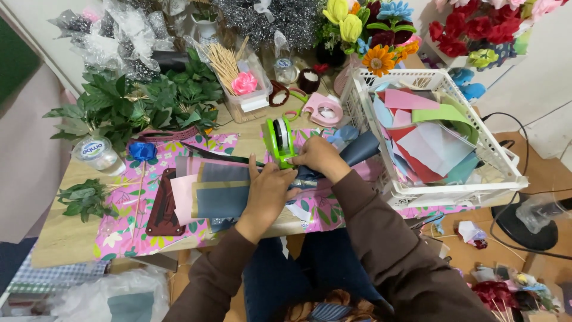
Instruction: The person folds various sheets of colored paper and wraps them around a central bouquet base. They use a tape dispenser to secure the paper layers in place, repeatedly reaching into a white basket to retrieve new sheets of paper.
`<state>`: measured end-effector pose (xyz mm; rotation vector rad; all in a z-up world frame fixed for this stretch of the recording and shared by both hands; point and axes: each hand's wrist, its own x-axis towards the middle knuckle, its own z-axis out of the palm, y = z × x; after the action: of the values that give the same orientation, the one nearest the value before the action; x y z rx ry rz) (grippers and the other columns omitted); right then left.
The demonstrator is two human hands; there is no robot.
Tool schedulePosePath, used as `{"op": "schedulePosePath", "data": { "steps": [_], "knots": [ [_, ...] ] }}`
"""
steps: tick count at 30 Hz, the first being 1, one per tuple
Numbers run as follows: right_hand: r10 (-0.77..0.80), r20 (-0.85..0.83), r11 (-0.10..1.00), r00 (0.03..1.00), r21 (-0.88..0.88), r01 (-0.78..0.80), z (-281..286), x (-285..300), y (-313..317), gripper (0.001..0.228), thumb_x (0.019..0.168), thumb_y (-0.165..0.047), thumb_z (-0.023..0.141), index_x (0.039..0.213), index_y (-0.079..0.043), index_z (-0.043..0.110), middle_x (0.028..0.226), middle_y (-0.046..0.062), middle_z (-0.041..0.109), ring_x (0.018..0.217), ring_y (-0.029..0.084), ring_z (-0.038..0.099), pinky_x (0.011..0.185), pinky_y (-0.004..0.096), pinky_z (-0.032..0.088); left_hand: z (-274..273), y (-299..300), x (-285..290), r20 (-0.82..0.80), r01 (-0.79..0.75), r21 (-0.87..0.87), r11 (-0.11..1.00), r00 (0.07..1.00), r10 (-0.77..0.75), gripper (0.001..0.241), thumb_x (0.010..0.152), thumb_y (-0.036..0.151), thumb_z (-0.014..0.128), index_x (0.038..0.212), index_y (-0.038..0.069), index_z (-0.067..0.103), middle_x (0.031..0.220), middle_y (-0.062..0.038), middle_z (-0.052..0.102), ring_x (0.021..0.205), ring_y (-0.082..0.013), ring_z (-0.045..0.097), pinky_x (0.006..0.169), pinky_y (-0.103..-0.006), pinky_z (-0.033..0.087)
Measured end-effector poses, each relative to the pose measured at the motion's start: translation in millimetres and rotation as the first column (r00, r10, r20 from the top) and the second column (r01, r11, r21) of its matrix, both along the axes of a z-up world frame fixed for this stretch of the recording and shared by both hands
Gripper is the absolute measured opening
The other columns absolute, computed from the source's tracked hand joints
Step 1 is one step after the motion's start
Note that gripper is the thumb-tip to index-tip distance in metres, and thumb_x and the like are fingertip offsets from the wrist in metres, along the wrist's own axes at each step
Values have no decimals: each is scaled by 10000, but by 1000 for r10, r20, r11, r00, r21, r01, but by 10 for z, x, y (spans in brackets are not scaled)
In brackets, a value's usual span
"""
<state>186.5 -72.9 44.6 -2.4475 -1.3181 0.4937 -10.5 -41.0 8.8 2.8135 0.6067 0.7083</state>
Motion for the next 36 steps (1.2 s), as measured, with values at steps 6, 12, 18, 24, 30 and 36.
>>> {"op": "schedulePosePath", "data": {
  "steps": [6, 12, 18, 24, 30, 36],
  "knots": [
    [-7, -18, 1000, 1000, 17, 8, 131, -124, -39, 281, 758, -438, 802, 891, -192, 832, 938, 164, 777, 1053, 378, 723, 877, 461, 586, -96, 21, 26, 38, -2, 48, 999, 999, 0, 470, 830, 495, 777, 1196, 203, 753, 1102, 9, 788, 1107, -183, 583, 1235, -693, -50],
    [12, 45, 1000, 999, 22, -13, -11, -44, 35, 317, 753, -441, 819, 884, -152, 829, 929, 216, 762, 1047, 410, 718, 871, 481, 585, -64, -13, -13, 72, -17, 104, 994, 997, 9, 477, 823, 493, 778, 1199, 202, 751, 1103, 16, 787, 1097, -180, 579, 1231, -694, -34],
    [24, 63, 998, 998, 48, -27, -49, -47, 49, 320, 762, -407, 818, 881, -111, 824, 924, 267, 743, 1032, 439, 715, 859, 505, 580, -55, -37, -30, 103, -39, 140, 989, 994, 25, 467, 802, 481, 796, 1186, 217, 757, 1090, 45, 789, 1094, -171, 582, 1235, -689, -14],
    [61, 81, 998, 995, 21, -63, -158, 27, 116, 340, 759, -382, 814, 906, -75, 817, 944, 268, 746, 1058, 445, 711, 886, 519, 579, -56, -53, -20, 138, -55, 151, 987, 990, 34, 467, 761, 471, 834, 1154, 228, 768, 1070, 52, 792, 1077, -160, 591, 1230, -676, 14],
    [34, 108, 999, 994, 28, -38, -10, -79, 101, 360, 726, -390, 845, 888, -70, 815, 948, 266, 741, 1052, 456, 713, 874, 527, 577, -50, -90, -27, 161, -61, 182, 981, 986, 32, 476, 757, 458, 829, 1162, 216, 765, 1070, 34, 793, 1095, -178, 596, 1225, -693, 41],
    [31, 75, 999, 997, -14, -30, 5, -51, 104, 384, 724, -405, 854, 899, -66, 813, 991, 266, 746, 1073, 456, 706, 883, 536, 575, -110, -88, -26, 163, -81, 203, 976, 985, 48, 492, 748, 491, 820, 1171, 250, 755, 1076, 54, 787, 1107, -172, 575, 1220, -697, 61]
  ]
}}
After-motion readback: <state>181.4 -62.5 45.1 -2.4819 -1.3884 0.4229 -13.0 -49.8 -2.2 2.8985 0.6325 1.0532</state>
